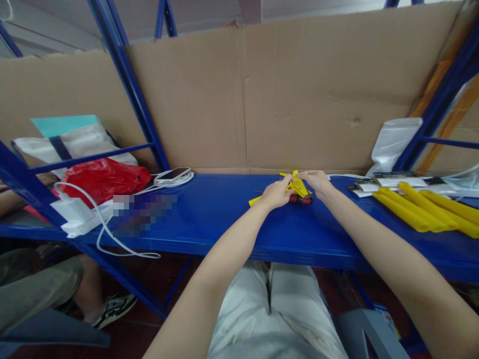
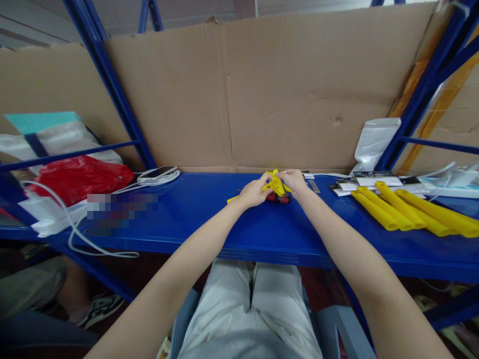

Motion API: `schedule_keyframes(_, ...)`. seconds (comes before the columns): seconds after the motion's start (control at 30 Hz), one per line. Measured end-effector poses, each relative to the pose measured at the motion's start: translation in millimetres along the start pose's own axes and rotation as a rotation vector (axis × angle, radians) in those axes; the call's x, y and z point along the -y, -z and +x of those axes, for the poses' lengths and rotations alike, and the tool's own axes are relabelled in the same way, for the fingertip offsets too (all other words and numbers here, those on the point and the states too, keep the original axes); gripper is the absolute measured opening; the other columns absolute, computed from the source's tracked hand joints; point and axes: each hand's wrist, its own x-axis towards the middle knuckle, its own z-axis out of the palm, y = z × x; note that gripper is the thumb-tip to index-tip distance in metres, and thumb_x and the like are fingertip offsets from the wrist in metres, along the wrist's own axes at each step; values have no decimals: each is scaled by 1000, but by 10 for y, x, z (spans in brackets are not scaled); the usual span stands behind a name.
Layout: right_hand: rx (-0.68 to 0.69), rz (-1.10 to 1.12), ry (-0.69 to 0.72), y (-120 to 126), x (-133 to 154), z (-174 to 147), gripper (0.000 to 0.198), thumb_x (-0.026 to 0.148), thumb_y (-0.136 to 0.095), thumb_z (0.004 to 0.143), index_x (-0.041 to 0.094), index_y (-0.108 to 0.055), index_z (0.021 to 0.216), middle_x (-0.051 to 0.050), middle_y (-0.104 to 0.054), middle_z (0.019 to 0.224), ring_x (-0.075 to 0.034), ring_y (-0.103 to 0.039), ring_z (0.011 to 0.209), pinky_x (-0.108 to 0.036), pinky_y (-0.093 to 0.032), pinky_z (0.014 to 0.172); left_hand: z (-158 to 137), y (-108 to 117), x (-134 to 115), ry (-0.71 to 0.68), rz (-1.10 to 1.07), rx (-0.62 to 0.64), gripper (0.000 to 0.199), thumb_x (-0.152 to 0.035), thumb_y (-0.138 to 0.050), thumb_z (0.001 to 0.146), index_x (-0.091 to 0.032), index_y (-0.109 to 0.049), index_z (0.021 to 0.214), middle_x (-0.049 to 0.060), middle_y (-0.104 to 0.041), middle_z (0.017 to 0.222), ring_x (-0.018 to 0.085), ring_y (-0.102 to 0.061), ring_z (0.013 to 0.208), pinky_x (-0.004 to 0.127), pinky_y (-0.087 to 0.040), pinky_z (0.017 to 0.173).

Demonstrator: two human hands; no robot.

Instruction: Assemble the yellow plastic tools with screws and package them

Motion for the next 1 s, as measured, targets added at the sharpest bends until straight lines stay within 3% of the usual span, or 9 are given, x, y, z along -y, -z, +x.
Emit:
schedule_keyframes(0.23, 33, 101, -26, -35, -2, -19, 14, 15, -63, 67, 15, -57, 54, -2, -60, 58, -10, -51, 53, -21, -41, 52, 19, -45, 32, -51, -28, -30, 30, -22, -48, 86, -23, -47, 116, 5, -61, 117, 21, -59, 104, 30, -45, 83)
schedule_keyframes(0.47, 14, 155, 16, -54, -43, -1, 19, 14, -67, 65, 16, -52, 53, -1, -61, 62, -10, -52, 56, -22, -44, 57, 35, -55, 43, -55, -36, -37, 26, -22, -48, 86, -24, -52, 112, 4, -63, 112, 20, -58, 105, 31, -44, 87)
schedule_keyframes(0.7, -35, 44, 28, -15, -37, 14, 20, 21, -71, 61, 16, -52, 56, 1, -56, 60, -9, -49, 58, -22, -41, 58, 50, -83, 73, -71, -68, -66, 24, -21, -49, 86, -23, -53, 109, 4, -63, 112, 19, -58, 103, 31, -44, 86)
schedule_keyframes(1.0, 133, -95, -48, 196, -11, 115, 12, 25, -63, 66, 17, -61, 74, -3, -65, 91, -15, -54, 89, -24, -36, 64, 52, -62, 56, -14, -59, -92, 20, -20, -48, 86, -21, -53, 105, 6, -64, 108, 21, -59, 102, 32, -45, 86)
